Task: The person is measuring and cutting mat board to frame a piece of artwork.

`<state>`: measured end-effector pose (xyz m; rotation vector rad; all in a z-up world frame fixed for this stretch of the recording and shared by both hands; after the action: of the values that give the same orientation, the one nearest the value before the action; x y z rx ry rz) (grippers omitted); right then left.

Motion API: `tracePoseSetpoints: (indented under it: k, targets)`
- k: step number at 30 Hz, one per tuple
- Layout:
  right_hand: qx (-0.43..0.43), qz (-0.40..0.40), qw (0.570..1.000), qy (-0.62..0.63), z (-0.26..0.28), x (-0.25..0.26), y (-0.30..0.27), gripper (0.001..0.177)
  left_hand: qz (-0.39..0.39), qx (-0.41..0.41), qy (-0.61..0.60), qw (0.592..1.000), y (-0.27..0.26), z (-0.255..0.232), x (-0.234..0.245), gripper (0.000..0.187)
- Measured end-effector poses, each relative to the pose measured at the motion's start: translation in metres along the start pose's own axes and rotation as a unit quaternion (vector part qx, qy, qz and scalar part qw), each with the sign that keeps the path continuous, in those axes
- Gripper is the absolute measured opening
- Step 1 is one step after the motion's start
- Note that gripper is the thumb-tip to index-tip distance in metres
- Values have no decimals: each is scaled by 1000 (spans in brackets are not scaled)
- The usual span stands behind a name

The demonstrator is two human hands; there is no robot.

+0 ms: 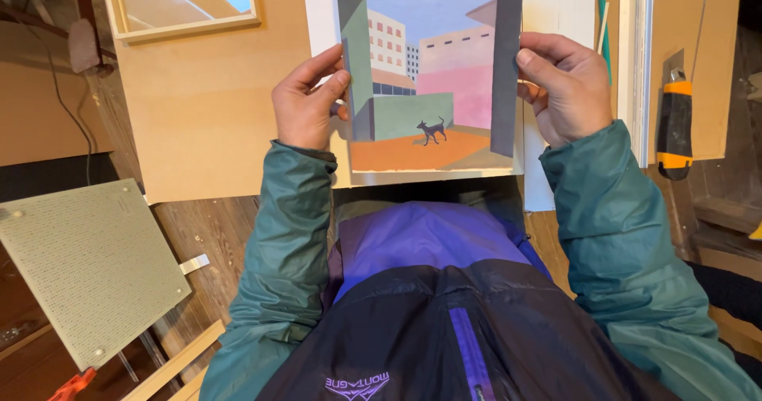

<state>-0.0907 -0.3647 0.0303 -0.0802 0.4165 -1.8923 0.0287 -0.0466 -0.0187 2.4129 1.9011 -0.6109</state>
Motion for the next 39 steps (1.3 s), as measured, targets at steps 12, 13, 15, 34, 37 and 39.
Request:
tracePoseSetpoints:
  k: [12,13,15,34,37,39]
  targets:
    - [7,-10,1000,-21,-7,10,-2,26,12,-2,19,1000,-9,-9,-10,39]
    - [12,-10,1000,-23,-6,9,-2,26,12,-3,22,1000,-10,-10,-11,40]
    - [14,-11,1000,-23,-10,12,-2,26,13,-3,25,1000,-10,-9,-11,41]
    - [18,-24,1000,-3,-18,23,2,23,31,-16,-25,999,-14,11,-17,45]
    - [23,-26,999,-8,-16,24,5,23,39,-12,-30,999,-14,10,-19,46]
    - [11,-21,1000,-10,-16,23,1,24,40,-9,-22,999,-12,12,-18,47]
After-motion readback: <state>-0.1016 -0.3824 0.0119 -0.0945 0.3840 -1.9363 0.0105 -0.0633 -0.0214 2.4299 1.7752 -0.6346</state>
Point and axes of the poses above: each hand's wrist, its own y-axis towards the middle knuckle, its own x-axis out of the back of the hand, z = x × y, the point moved 7 cm from there along y, towards the middle knuckle, and after that the axes turned 7 degrees about -y, right-handed, at the moved point
